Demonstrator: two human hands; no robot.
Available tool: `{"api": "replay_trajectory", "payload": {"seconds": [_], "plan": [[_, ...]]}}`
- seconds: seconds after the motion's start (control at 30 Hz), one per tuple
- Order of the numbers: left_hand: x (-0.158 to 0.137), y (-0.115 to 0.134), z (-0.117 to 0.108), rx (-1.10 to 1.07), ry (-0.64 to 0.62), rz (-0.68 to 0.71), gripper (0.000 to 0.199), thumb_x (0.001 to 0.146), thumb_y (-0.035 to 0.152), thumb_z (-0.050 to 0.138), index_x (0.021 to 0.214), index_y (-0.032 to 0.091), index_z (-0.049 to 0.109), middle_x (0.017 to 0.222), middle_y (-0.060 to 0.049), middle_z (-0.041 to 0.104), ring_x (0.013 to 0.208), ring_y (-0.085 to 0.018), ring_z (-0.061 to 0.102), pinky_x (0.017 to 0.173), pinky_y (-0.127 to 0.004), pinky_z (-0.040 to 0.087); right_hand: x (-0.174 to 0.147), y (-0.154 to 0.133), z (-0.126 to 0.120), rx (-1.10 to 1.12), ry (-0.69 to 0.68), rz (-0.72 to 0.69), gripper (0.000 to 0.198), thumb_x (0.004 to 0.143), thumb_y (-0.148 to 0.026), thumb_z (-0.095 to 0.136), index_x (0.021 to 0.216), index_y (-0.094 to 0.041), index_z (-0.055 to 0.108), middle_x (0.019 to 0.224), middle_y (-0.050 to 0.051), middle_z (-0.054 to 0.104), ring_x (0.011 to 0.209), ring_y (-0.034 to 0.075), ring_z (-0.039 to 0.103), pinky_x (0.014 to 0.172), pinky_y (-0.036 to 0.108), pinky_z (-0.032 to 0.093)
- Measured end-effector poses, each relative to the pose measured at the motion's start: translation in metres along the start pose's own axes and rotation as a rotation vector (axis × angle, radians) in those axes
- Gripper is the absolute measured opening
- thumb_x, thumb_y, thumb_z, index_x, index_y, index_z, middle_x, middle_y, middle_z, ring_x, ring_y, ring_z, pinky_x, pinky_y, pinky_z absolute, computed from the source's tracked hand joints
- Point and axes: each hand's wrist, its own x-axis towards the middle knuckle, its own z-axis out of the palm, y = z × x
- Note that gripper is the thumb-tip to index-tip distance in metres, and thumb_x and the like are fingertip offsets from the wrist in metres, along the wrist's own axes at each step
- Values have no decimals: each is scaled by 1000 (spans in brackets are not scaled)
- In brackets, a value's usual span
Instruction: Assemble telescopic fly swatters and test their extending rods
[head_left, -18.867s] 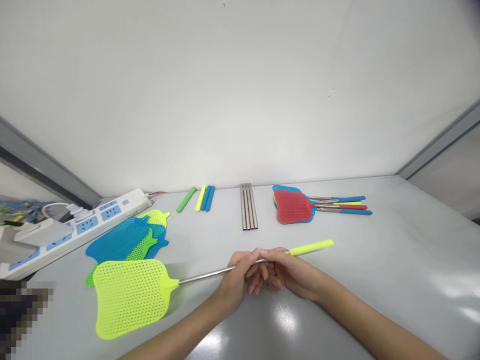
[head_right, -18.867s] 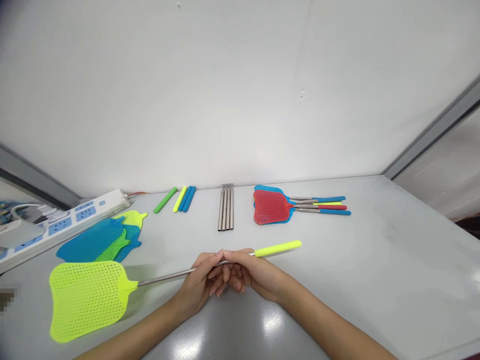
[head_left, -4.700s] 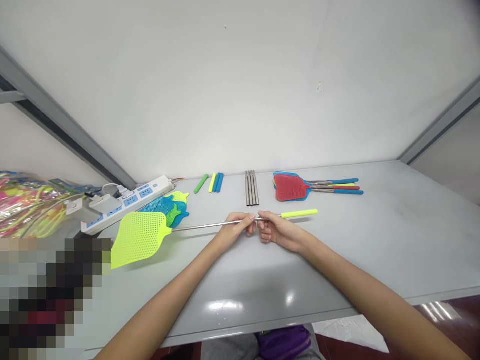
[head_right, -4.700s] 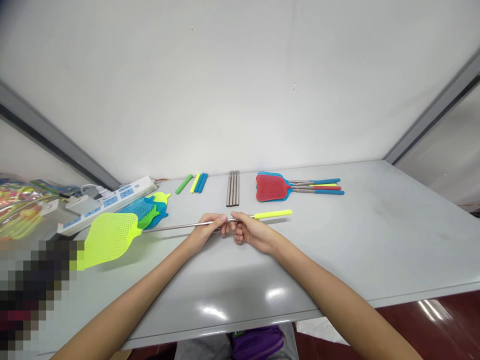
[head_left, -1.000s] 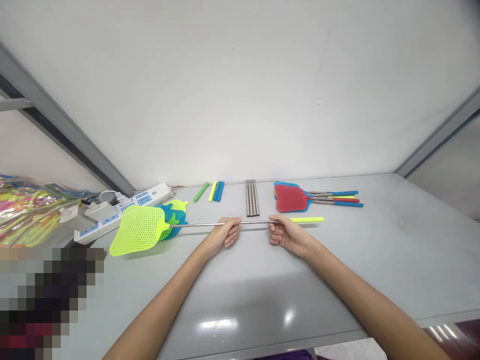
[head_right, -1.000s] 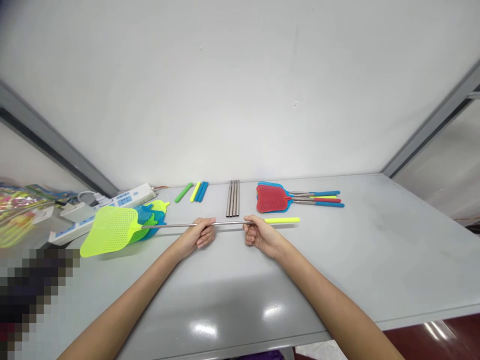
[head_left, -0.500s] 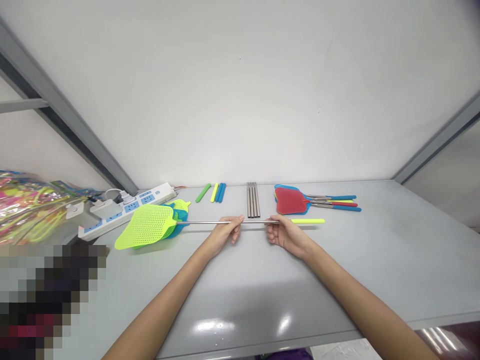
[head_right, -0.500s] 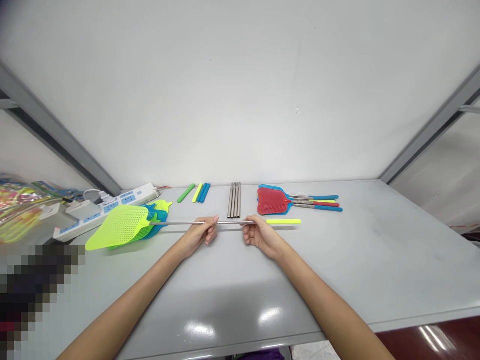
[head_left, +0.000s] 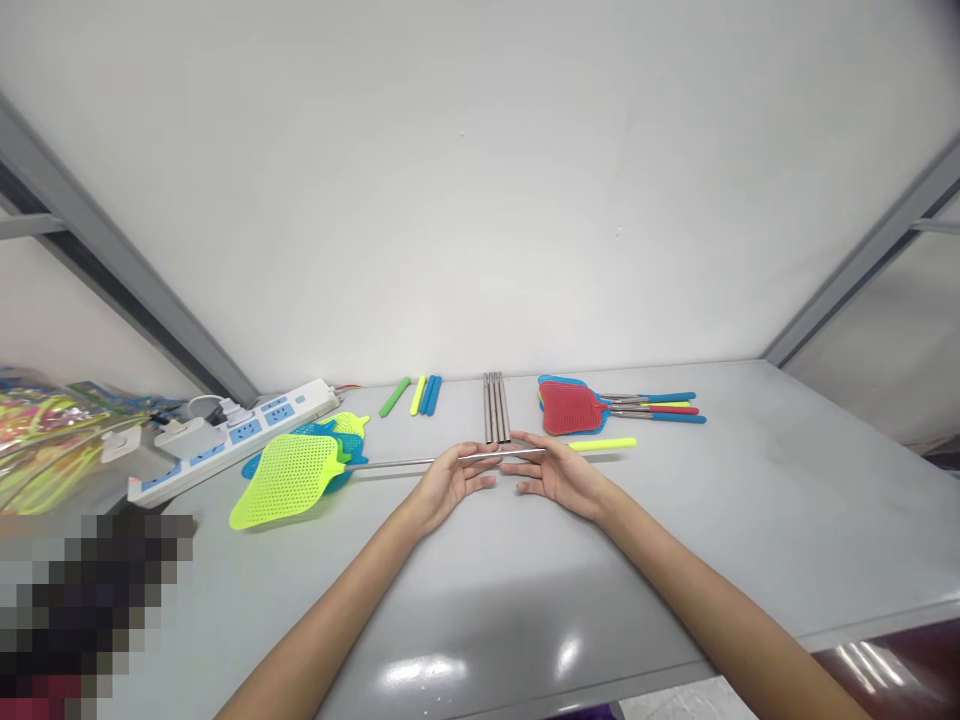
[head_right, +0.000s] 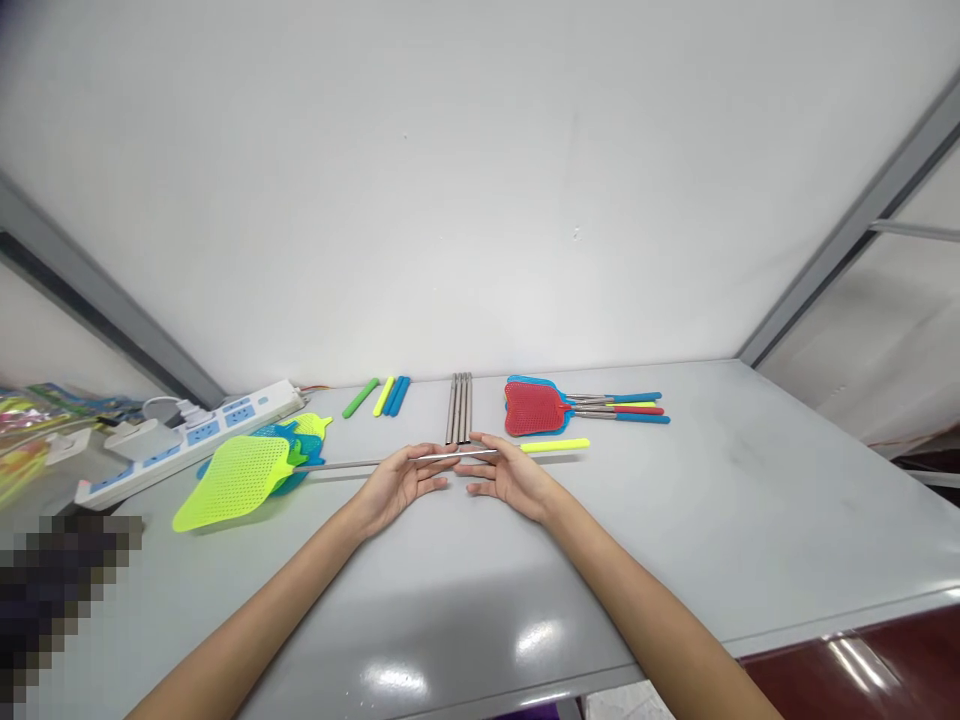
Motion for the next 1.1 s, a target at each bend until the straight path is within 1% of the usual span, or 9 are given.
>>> {"api": "replay_trajectory", "payload": {"seconds": [0.17,0.33,0.43,0.53,0.57,0.63,0.77,0.87,1.1], "plan": [[1,1,1,13,7,20,17,74,24,46,81,13,56,112,-11,53,101,-24,49,79,-34,42,0,-2,3,20,16,-7,30,73,-34,50,100,-20,50,115,9,47,100,22,50,69,31,45],[1,0,0,14,4,23,16,75,25,45,81,14,55,113,-10,52,100,-22,51,81,-35,41,0,-2,5,24,37,4,28,73,-33,50,97,-19,52,113,9,49,100,22,49,70,31,45],[1,-1,0,32,19,40,16,75,26,45,82,14,52,101,-11,58,91,-22,56,80,-36,41,0,-1,5,9,39,-3,28,74,-34,50,98,-18,51,108,10,52,96,22,52,69,31,45],[1,-1,2,47,63,46,17,75,25,45,89,16,48,85,-8,62,80,-21,60,77,-38,42,0,1,5,24,54,-14,33,74,-35,50,103,-21,46,103,9,54,91,21,56,69,31,45],[1,-1,3,40,74,42,19,75,24,45,93,17,46,86,-8,62,80,-20,60,77,-38,42,0,1,5,34,61,-16,34,74,-35,51,104,-22,44,102,9,54,90,21,56,69,31,45],[0,1,4,16,72,22,25,75,24,45,100,17,44,93,-10,61,85,-20,58,79,-39,42,0,1,5,52,70,-13,35,73,-34,52,105,-23,42,103,8,54,91,21,56,71,33,45],[-1,3,4,-1,17,-15,33,76,26,44,107,14,44,109,-14,54,96,-22,53,83,-37,40,0,-1,6,62,54,15,29,73,-32,52,99,-19,48,106,9,53,95,20,53,75,34,45],[-1,3,3,5,11,-18,35,76,26,44,109,13,45,111,-14,53,98,-22,52,84,-37,40,-1,-2,5,63,45,23,27,73,-31,52,96,-18,50,108,10,52,98,21,52,76,34,44],[0,1,3,4,31,-4,34,76,24,45,107,13,49,113,-13,52,98,-22,52,84,-37,41,-1,0,5,48,51,-1,29,73,-31,51,99,-18,51,111,9,50,100,22,51,77,34,44]]}}
